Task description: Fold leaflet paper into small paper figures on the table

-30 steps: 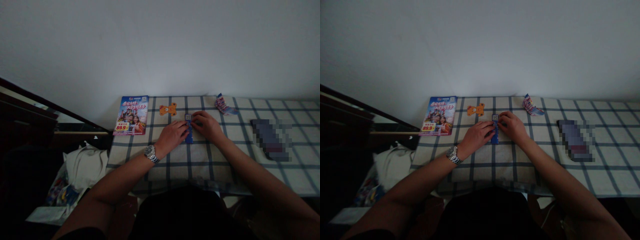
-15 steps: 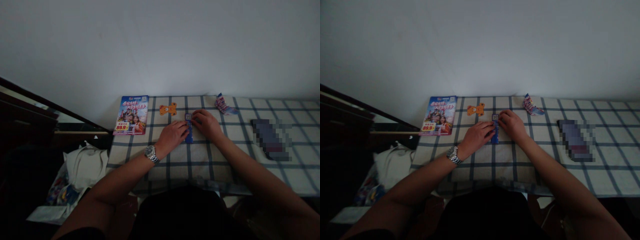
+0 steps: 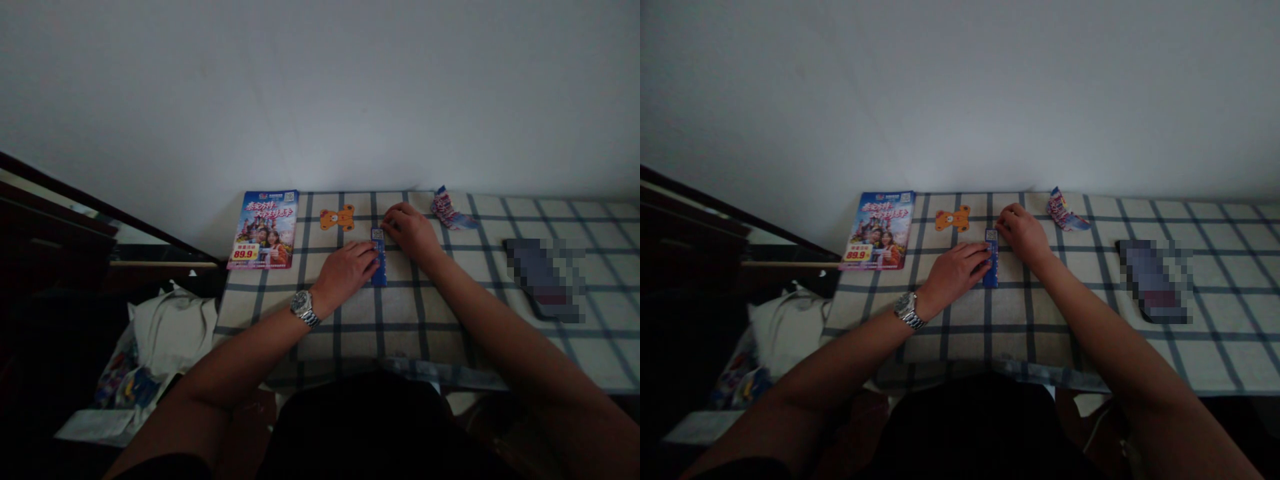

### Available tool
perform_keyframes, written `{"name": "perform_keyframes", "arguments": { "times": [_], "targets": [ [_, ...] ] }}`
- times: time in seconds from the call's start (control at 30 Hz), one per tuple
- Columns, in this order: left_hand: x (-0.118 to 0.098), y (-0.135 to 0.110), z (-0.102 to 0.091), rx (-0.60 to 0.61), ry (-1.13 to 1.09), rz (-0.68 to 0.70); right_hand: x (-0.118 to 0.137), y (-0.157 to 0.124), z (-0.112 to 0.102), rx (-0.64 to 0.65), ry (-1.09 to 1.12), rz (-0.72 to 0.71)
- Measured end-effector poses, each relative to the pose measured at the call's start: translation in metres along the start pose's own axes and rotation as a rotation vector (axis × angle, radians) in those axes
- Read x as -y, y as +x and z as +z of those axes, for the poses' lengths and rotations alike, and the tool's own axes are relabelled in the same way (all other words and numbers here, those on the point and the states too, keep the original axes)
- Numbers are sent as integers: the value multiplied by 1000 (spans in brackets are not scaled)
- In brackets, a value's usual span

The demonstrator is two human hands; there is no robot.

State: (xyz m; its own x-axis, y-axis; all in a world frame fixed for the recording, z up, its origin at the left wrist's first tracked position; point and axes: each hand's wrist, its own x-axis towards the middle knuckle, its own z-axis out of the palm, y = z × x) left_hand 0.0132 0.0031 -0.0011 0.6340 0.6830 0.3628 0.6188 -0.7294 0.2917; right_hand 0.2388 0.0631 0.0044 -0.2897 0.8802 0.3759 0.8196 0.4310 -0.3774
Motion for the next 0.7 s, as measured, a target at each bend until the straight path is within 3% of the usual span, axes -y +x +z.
{"name": "perform_keyframes", "arguments": {
  "times": [0.4,0.7],
  "targets": [
    [0,0,0,11,22,-2,-6,-3,-1,-28,95,12],
    [-1,0,0,-2,40,-11,-1,-22,-3,17,103,-50]
  ]
}}
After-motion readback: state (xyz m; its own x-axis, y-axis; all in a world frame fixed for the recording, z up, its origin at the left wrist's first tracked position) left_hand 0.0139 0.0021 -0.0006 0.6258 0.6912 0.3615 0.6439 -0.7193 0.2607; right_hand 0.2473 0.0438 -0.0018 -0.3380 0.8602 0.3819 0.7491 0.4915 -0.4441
